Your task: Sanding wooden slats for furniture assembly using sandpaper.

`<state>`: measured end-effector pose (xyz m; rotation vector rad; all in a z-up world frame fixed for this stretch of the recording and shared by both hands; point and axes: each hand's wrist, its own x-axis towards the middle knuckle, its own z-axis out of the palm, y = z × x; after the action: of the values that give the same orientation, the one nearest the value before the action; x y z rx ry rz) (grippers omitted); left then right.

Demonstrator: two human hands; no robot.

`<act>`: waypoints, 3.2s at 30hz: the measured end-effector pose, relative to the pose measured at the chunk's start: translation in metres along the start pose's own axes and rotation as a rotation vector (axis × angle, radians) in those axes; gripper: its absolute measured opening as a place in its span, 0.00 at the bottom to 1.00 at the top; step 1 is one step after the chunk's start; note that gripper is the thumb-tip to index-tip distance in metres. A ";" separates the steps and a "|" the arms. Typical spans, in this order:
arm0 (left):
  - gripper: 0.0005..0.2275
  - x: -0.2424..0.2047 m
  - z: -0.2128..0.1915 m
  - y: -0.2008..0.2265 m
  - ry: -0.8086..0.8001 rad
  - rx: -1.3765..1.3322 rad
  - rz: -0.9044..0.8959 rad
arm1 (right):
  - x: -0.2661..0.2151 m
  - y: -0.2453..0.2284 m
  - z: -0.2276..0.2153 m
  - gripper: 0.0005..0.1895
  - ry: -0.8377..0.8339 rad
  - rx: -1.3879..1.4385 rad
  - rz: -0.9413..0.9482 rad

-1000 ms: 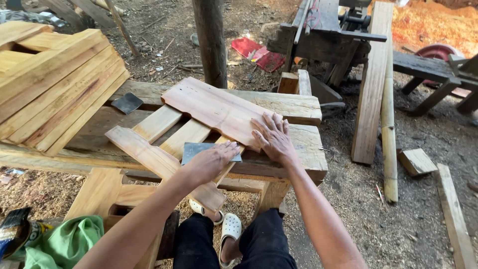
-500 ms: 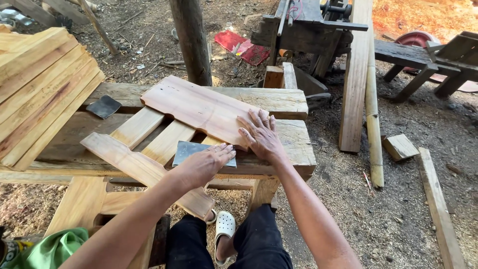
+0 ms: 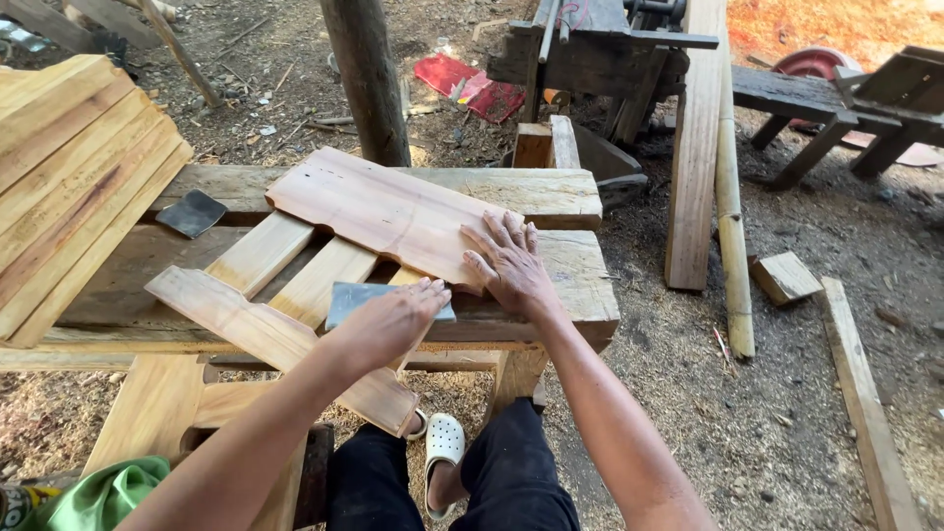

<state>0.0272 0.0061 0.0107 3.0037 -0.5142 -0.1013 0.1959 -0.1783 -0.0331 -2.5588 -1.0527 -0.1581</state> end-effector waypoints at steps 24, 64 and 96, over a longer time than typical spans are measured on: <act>0.26 -0.088 -0.005 0.006 -0.056 0.210 -0.072 | 0.004 0.005 0.008 0.32 -0.003 0.012 -0.012; 0.12 0.011 -0.036 -0.030 -0.102 -0.299 -0.464 | -0.001 -0.005 -0.013 0.33 -0.012 0.016 0.008; 0.17 -0.051 -0.033 0.018 -0.101 0.075 -0.301 | 0.000 -0.003 -0.002 0.33 -0.018 -0.015 -0.015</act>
<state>-0.0240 0.0091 0.0478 3.1389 -0.0704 -0.2607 0.1939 -0.1775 -0.0302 -2.5707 -1.0818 -0.1475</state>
